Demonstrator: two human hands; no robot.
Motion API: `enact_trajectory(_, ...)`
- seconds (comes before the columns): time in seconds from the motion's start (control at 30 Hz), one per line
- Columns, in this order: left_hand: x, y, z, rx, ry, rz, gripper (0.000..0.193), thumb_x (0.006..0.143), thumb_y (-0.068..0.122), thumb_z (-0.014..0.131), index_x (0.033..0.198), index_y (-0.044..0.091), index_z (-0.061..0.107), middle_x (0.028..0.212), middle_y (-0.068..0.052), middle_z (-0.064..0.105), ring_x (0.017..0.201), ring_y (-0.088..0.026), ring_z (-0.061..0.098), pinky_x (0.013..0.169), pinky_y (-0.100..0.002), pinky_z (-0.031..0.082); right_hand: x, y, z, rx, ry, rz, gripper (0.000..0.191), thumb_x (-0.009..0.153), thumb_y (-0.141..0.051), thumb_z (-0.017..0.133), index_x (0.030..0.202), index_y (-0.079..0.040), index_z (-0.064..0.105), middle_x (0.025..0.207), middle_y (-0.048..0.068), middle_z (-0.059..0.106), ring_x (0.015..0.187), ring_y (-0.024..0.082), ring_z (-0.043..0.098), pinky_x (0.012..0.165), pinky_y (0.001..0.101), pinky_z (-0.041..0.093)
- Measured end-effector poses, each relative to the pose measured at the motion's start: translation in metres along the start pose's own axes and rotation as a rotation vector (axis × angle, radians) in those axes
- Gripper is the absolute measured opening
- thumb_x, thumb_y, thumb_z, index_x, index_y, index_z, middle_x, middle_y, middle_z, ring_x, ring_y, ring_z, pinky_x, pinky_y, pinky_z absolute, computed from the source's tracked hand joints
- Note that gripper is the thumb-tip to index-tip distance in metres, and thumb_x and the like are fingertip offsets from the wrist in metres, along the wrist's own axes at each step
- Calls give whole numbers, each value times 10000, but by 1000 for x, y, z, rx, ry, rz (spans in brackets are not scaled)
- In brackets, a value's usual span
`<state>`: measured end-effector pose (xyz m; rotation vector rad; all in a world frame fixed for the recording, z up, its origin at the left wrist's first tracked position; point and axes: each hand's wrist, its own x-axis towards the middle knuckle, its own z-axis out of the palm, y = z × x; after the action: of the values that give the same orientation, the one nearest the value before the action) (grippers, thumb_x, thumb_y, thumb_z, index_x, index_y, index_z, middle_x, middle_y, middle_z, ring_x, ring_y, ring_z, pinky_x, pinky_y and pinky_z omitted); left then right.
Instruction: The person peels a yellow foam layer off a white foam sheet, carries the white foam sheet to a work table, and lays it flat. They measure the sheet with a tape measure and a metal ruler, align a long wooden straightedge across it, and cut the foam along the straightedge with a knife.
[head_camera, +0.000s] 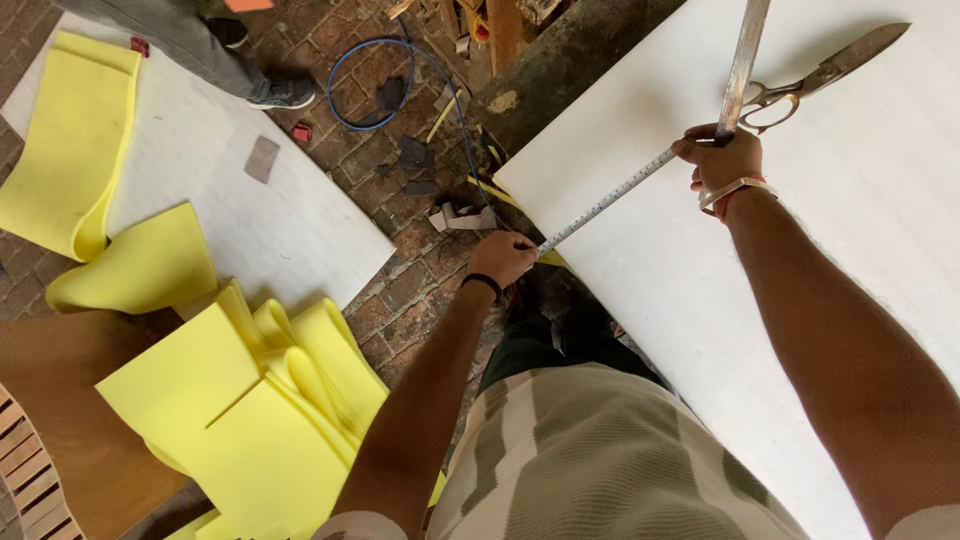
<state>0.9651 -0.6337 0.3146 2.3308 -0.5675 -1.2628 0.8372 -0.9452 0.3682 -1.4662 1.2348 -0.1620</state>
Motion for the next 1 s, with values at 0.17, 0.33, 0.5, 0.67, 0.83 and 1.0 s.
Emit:
enact_trajectory(0.17, 4, -2, 7, -45, 82, 31, 278, 920, 340, 683, 1061, 138, 813, 857, -33, 781, 696, -144, 693, 661, -349, 582, 6, 4, 7, -4, -27, -3, 251, 865, -140, 838, 1084, -76, 736, 790, 17, 685, 571, 78, 547, 522, 254, 510)
enact_trajectory(0.33, 11, 2, 11, -25, 80, 25, 271, 917, 333, 677, 1042, 139, 819, 863, -45, 778, 716, -175, 693, 701, -371, 583, 5, 9, 23, 11, -70, -8, 245, 853, -148, 847, 1053, -68, 729, 792, 19, 680, 560, 83, 543, 508, 260, 499)
enact_trajectory(0.5, 20, 0, 11, -34, 62, 16, 281, 930, 334, 658, 1022, 128, 826, 846, -54, 784, 704, -182, 682, 693, -371, 582, 3, 10, 37, 21, -93, -23, 220, 864, -145, 835, 1033, -65, 718, 806, 19, 689, 551, 95, 537, 498, 267, 484)
enact_trajectory(0.67, 28, 4, 14, -34, 98, 13, 279, 909, 352, 670, 1049, 162, 820, 879, -20, 787, 708, -157, 691, 691, -359, 582, -4, 8, 45, -1, -132, -7, 190, 868, -134, 814, 1016, -68, 713, 831, 7, 719, 552, 98, 548, 501, 266, 499)
enact_trajectory(0.83, 32, 6, 16, 16, 54, -28, 277, 914, 338, 658, 1071, 177, 820, 901, -24, 787, 700, -178, 686, 676, -377, 586, -18, 10, 52, 1, -136, -6, 205, 878, -139, 808, 1026, -56, 694, 836, 37, 707, 559, 104, 553, 485, 281, 476)
enact_trajectory(1.0, 31, 3, 21, -60, 59, -33, 275, 932, 327, 642, 1073, 173, 821, 875, -34, 788, 669, -174, 674, 653, -378, 585, -31, 8, 55, -2, -92, -13, 259, 856, -161, 810, 1036, -82, 642, 842, 33, 727, 551, 103, 594, 482, 272, 505)
